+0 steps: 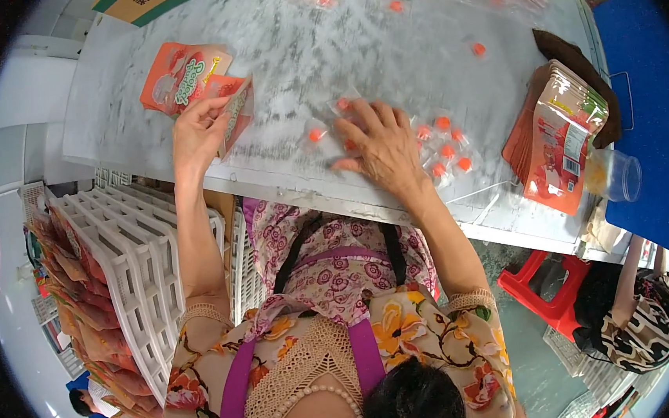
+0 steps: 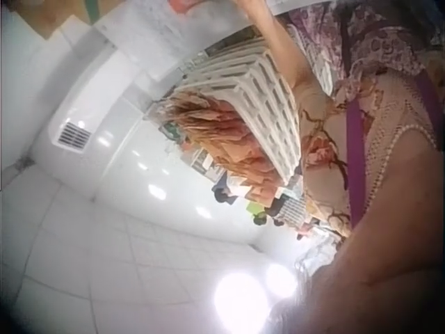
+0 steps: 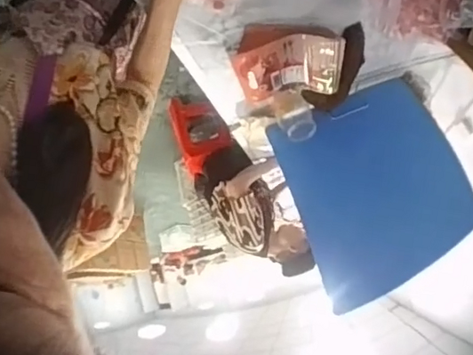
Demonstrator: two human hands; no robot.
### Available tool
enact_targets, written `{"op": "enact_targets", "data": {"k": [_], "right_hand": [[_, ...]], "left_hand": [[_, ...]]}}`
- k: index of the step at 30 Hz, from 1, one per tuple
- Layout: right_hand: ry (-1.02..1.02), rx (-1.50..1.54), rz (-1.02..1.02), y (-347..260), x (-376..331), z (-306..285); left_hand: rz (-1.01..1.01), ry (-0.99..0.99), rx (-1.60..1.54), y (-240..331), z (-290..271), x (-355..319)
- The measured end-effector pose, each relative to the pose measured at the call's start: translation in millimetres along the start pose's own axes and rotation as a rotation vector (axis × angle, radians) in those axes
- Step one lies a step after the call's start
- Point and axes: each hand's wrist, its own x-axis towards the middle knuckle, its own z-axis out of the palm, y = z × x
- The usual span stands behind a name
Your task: Packing small individual candies into plastic pouches and organizing them into large storage trays.
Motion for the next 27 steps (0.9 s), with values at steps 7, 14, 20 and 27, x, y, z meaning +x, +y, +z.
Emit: {"op": "enact_targets", "data": {"k": [7,14,20,27], "right_hand": [[0.284,0.053,0.047,17,7,16],[0.645,0.686,0.46,23,23,-2],[1.114,1.606,0.755,-40,96,-40],[0.97,1.464,0.671,-60,98,-2]], "left_hand": [[0.109,0.0,-0.031,11,19,2],[0.198,0.003,0.067,46,53,-9],[0.189,-0.063,0.127,76,77,-15],[0.052,-0.076,-0.052,77,78,-12]]}}
